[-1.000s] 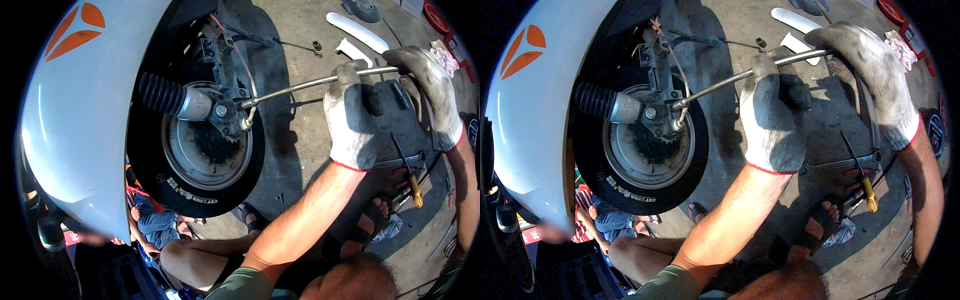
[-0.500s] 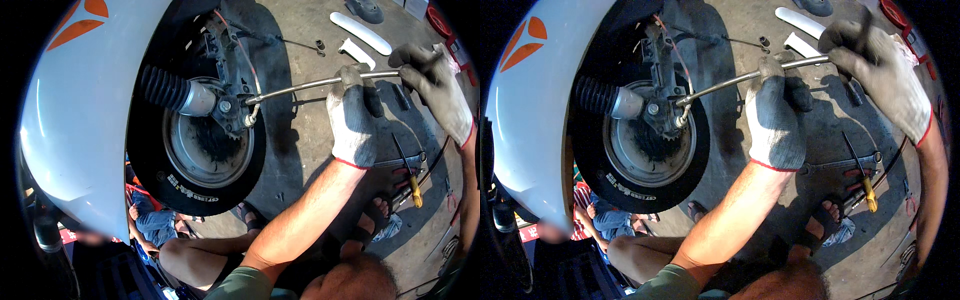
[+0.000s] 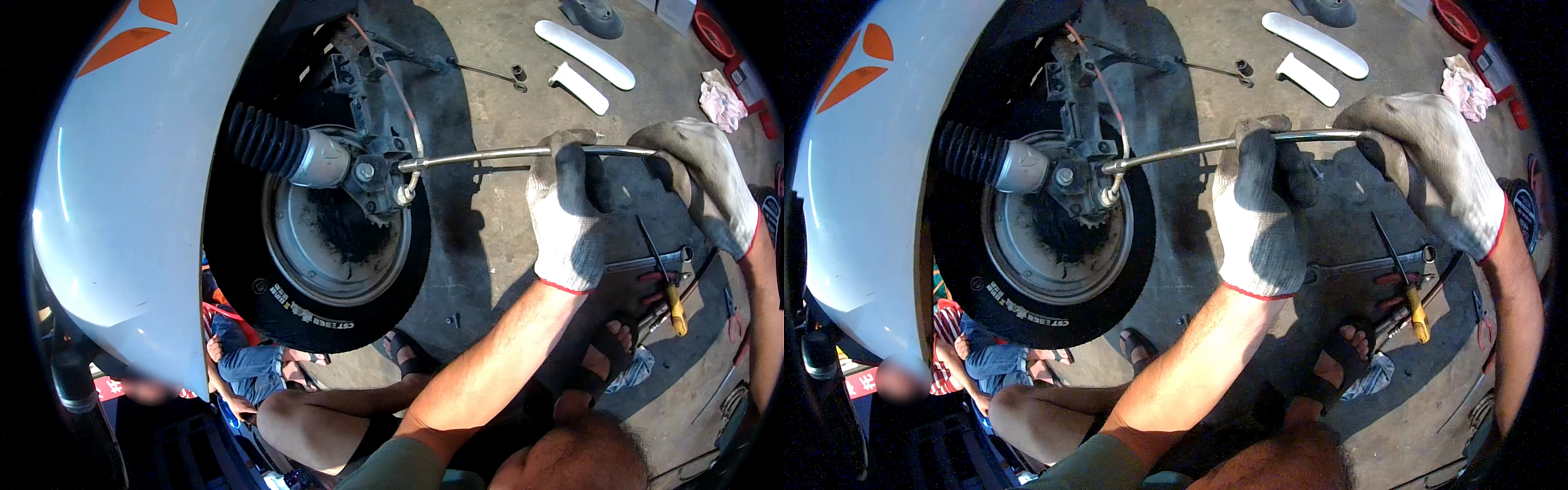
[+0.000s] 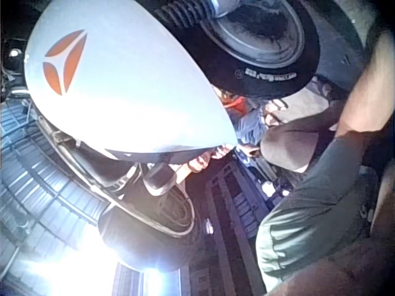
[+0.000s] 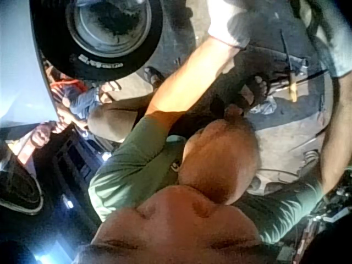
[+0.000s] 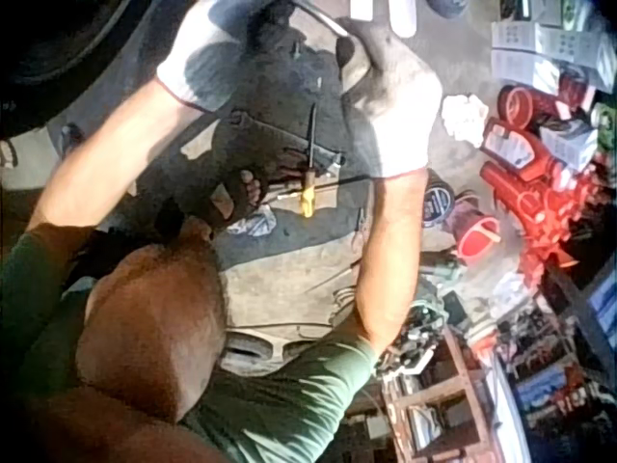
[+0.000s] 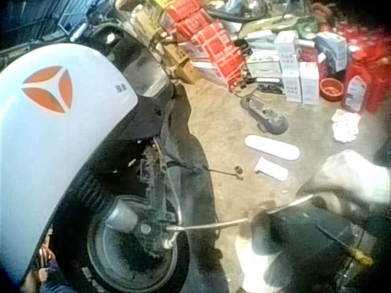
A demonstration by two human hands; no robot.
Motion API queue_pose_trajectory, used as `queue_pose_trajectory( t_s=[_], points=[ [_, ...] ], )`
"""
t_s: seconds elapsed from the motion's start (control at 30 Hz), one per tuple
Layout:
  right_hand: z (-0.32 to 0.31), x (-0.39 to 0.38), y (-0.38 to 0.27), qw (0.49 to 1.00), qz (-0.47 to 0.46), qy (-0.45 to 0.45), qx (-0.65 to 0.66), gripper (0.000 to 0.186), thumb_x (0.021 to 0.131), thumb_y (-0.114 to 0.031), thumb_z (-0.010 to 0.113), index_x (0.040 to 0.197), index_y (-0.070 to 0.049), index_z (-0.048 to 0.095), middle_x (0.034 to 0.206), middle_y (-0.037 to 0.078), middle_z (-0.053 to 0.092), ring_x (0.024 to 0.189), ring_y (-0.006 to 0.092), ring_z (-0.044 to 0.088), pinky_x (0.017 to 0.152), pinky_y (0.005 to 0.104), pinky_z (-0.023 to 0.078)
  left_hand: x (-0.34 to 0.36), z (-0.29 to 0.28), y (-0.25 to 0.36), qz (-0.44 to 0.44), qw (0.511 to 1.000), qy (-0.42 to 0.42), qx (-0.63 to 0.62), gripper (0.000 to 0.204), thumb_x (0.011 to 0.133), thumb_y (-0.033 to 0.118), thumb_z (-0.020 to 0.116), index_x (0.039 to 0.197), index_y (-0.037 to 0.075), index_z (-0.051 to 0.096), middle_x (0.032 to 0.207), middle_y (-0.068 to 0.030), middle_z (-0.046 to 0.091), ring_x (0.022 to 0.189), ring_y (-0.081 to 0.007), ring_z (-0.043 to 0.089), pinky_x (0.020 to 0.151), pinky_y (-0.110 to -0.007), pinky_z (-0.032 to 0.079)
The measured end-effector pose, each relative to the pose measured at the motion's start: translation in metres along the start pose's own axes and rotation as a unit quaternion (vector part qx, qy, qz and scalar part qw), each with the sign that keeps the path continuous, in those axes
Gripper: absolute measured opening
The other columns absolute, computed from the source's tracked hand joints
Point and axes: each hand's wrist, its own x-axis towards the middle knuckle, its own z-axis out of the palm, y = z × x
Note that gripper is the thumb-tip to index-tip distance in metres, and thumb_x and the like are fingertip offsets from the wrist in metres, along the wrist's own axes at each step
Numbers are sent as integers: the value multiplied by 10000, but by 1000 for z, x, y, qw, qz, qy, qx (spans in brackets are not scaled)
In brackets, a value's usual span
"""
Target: The person works on the wheel and brake assembly of a motorcycle, handling components such as the brake plate and axle by hand, and using a hammer to seat the wheel into the frame.
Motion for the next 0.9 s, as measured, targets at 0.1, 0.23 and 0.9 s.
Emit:
queue_pose_trajectory(
  t_s=[0.1, 0.23, 0.9],
  points=[
    [0, 3, -11, 925, 254, -32, 279, 235, 981, -237, 557, 1009, -15, 629, 626, -8, 530, 480, 78, 460, 428, 250, 338, -2, 2, 6, -38, 997, -6, -60, 202, 997, 262, 553, 868, 107, 561, 671, 15, 520, 594, -88, 507, 548, -232, 403],
    [-11, 5, -6, 789, 371, 0, 490, 263, 1011, -266, 527, 1107, -33, 601, 649, -41, 524, 461, 15, 429, 371, 195, 276, 6, 2, 5, -77, 991, -7, -112, 389, 1024, 421, 487, 988, 50, 600, 710, -8, 541, 598, -93, 526, 515, -245, 438],
    [3, -15, 1, 985, 85, 134, -64, 356, 909, -148, 613, 1226, 11, 578, 1129, 152, 644, 1015, 269, 630, 900, 352, 488, 6, 4, 14, -110, 986, 28, -121, 283, 1000, 355, 556, 836, 125, 558, 636, 27, 499, 537, -83, 477, 481, -229, 386]
  ],
)
